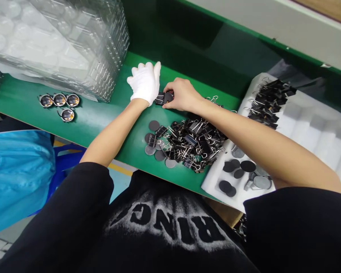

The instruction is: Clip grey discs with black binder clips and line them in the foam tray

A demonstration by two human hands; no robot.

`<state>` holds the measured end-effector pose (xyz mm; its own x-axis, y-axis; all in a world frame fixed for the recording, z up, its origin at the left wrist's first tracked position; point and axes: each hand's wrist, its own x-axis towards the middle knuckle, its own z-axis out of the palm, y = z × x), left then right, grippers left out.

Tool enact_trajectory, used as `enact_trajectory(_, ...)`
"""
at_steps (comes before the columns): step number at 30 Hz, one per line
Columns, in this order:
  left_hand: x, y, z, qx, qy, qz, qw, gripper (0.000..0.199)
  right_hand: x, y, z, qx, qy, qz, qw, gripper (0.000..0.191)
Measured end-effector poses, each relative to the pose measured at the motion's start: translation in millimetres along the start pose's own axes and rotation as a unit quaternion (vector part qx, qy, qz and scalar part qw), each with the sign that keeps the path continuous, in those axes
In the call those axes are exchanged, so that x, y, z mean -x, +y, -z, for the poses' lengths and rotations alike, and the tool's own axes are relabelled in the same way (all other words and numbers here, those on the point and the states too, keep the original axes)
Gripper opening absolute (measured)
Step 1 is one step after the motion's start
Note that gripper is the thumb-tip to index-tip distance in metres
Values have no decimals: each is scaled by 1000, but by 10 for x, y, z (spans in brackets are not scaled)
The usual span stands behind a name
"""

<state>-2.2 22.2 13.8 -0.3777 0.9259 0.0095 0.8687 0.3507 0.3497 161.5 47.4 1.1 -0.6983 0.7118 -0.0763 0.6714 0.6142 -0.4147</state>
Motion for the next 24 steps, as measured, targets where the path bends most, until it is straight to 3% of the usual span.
enact_trajectory(4,-20,-13,-26,4,-8,-10,1000,72,-8,31,-14,8,-4,6,1000,77)
enact_trajectory(8,-58,-6,-68,28,20,-15,999,58,-35,22,-6,18,-3,10,1000,79)
enact_trajectory(12,57,-10,82,54,32,-51,997,51,-36,-121,85,34,-30,12,999,71)
enact_trajectory(15,406,-107,367,76,44,-157,984,52,18,-269,165,54,-37,-37,997,58)
enact_trajectory(17,735,-218,553,30,-36,-241,969,43,53,-328,188,71,-16,-90,993,57)
enact_trajectory(19,1059,-321,661,-43,-138,-311,939,32,61,-344,178,83,4,-119,989,72)
enact_trajectory(21,1310,-367,664,-119,-168,-348,915,35,40,-339,150,86,16,-122,989,92)
enact_trajectory(24,1507,-307,551,-180,-147,-362,903,34,-1,-345,146,86,14,-113,990,105)
